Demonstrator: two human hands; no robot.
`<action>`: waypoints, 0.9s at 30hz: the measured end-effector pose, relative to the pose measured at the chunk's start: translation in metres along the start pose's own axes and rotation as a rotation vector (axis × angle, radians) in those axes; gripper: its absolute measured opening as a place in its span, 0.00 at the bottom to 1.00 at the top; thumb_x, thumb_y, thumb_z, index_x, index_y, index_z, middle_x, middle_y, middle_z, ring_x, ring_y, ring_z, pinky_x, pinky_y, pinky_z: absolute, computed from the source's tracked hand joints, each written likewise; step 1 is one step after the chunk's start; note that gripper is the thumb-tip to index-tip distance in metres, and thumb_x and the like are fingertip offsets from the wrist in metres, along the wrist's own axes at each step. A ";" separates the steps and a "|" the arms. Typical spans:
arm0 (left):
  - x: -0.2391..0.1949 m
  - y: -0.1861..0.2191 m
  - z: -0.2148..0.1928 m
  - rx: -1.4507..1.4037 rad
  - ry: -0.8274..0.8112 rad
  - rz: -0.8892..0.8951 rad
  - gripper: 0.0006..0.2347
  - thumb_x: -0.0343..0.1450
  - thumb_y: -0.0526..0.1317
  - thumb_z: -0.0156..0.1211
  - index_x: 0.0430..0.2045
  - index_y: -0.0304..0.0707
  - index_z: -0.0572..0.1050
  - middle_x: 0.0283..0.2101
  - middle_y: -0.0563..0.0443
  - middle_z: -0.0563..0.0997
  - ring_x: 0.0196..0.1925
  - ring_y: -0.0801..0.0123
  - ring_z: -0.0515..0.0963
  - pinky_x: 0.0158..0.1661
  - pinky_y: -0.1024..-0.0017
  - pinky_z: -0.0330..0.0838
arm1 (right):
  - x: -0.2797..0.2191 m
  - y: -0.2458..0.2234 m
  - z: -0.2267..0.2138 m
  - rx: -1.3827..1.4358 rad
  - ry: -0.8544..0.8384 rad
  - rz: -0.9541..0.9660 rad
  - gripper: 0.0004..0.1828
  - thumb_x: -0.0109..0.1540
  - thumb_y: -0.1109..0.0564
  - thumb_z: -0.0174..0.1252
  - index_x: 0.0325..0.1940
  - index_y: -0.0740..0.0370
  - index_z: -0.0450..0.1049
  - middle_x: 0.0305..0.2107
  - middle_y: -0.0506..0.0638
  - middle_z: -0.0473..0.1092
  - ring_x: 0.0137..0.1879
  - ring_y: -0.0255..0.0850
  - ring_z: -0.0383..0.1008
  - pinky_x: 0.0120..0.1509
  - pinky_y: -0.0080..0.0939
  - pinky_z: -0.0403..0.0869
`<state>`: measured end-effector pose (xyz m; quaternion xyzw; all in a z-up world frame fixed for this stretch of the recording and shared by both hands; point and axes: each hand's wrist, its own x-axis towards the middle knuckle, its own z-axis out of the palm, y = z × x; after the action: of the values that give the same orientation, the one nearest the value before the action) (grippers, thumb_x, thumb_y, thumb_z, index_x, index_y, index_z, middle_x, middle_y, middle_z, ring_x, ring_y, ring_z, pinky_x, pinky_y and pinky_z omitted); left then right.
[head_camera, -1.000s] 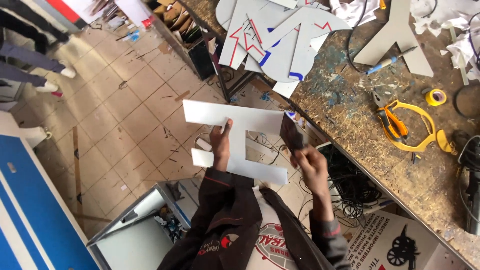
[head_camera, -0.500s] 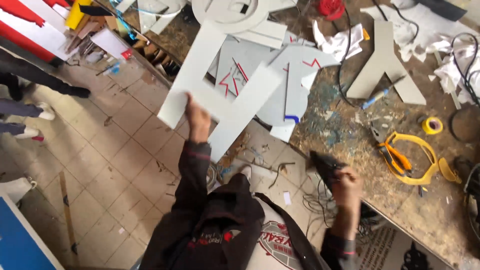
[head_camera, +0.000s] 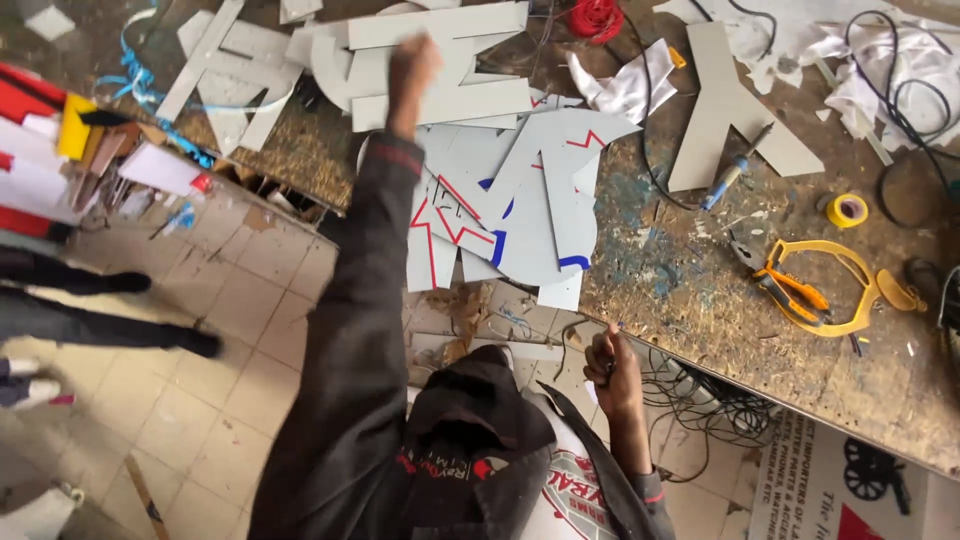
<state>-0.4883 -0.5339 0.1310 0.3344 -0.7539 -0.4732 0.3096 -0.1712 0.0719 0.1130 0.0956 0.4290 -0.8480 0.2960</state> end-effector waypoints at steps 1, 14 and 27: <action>-0.040 -0.013 0.016 0.410 -0.139 0.409 0.10 0.68 0.49 0.58 0.23 0.46 0.74 0.24 0.55 0.77 0.28 0.61 0.77 0.30 0.51 0.69 | 0.000 0.001 -0.004 0.039 0.027 0.031 0.27 0.77 0.41 0.53 0.27 0.48 0.54 0.24 0.39 0.47 0.25 0.30 0.42 0.23 0.32 0.40; -0.343 -0.033 -0.020 0.664 -0.386 0.562 0.24 0.74 0.42 0.75 0.66 0.36 0.78 0.68 0.40 0.77 0.78 0.45 0.70 0.74 0.37 0.65 | 0.074 0.024 0.007 -0.417 0.240 -0.134 0.20 0.77 0.46 0.64 0.55 0.67 0.71 0.28 0.46 0.60 0.23 0.28 0.59 0.24 0.29 0.56; -0.415 -0.034 0.007 0.430 -0.573 0.681 0.17 0.63 0.44 0.71 0.47 0.49 0.83 0.58 0.50 0.83 0.71 0.56 0.79 0.73 0.40 0.63 | -0.009 -0.043 -0.047 -0.759 0.103 -0.012 0.17 0.72 0.51 0.70 0.34 0.64 0.80 0.17 0.49 0.59 0.20 0.36 0.59 0.25 0.35 0.59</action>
<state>-0.2437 -0.2105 0.0350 -0.0183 -0.9558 -0.2517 0.1508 -0.1932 0.1324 0.1166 0.0192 0.7274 -0.6247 0.2834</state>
